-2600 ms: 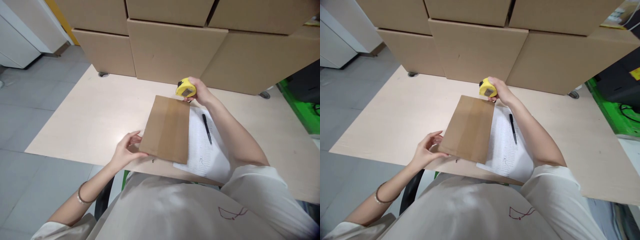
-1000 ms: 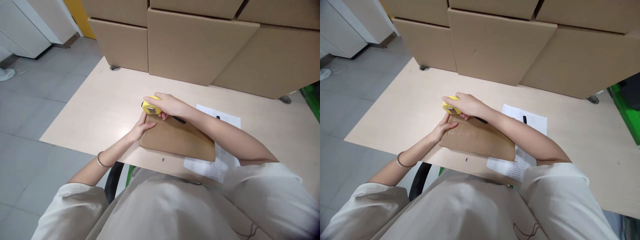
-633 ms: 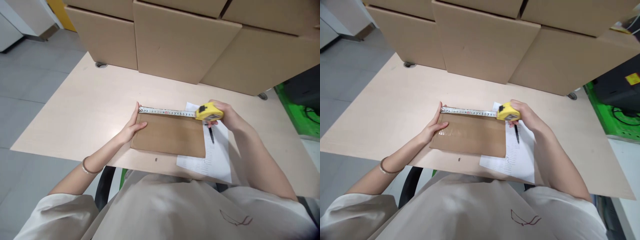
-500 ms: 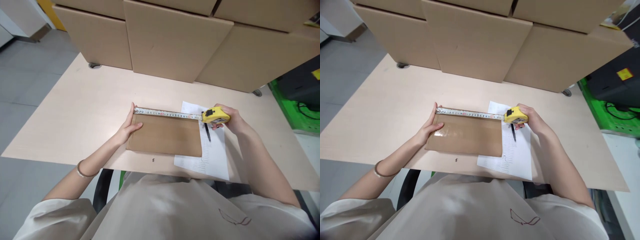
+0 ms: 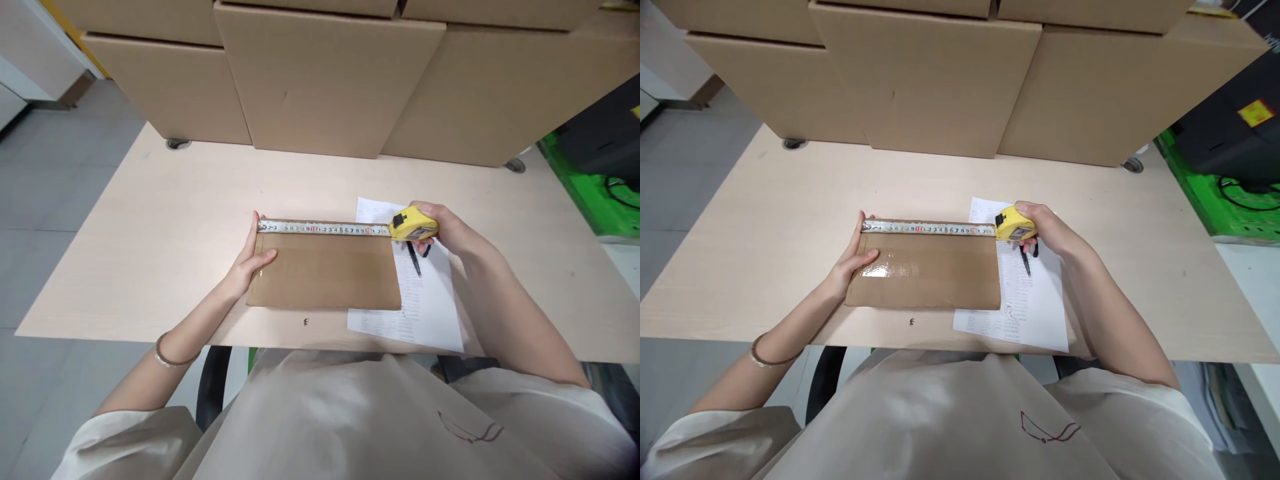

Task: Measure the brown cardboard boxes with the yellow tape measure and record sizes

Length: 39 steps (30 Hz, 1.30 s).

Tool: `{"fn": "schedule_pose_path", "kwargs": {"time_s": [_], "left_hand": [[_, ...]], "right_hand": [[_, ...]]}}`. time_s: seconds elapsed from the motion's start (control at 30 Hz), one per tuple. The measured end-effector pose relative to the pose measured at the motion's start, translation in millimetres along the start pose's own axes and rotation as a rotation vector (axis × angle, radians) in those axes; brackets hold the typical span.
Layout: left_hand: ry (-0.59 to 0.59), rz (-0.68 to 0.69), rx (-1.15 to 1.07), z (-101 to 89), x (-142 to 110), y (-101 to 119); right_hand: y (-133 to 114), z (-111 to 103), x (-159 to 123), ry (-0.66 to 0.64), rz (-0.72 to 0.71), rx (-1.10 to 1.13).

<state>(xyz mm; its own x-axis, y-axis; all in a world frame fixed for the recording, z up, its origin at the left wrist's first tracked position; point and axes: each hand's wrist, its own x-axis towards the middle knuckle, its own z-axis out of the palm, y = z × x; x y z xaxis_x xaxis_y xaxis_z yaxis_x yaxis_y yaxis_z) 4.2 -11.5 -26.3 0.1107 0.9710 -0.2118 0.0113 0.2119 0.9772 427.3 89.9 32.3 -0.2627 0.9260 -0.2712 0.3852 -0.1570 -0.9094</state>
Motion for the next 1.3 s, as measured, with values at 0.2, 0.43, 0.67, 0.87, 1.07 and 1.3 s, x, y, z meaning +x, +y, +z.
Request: {"fn": "schedule_pose_path", "kwargs": {"time_s": [0.2,0.43,0.67,0.87,1.07,1.3], "left_hand": [[0.017,0.032,0.0,-2.4,3,-5],[0.014,0.064,-0.026,-7.6,8,-13],[0.036,0.044,-0.002,-12.7,10,-21],[0.041,-0.018,0.043,-14.1,4,-12],[0.031,-0.05,0.062,-12.5,-3,2],[0.077,-0.15,0.046,-11.3,-6,11]], "right_hand": [[-37,22,-4,-0.063,-0.145,0.03],[-87,116,5,-0.173,-0.345,-0.171],[-63,133,-17,0.034,-0.564,-0.695],[-23,127,-35,0.155,-0.64,-0.893],[-17,68,-33,0.256,-0.44,-0.714],[13,10,-16,0.041,0.267,-1.143]]}}
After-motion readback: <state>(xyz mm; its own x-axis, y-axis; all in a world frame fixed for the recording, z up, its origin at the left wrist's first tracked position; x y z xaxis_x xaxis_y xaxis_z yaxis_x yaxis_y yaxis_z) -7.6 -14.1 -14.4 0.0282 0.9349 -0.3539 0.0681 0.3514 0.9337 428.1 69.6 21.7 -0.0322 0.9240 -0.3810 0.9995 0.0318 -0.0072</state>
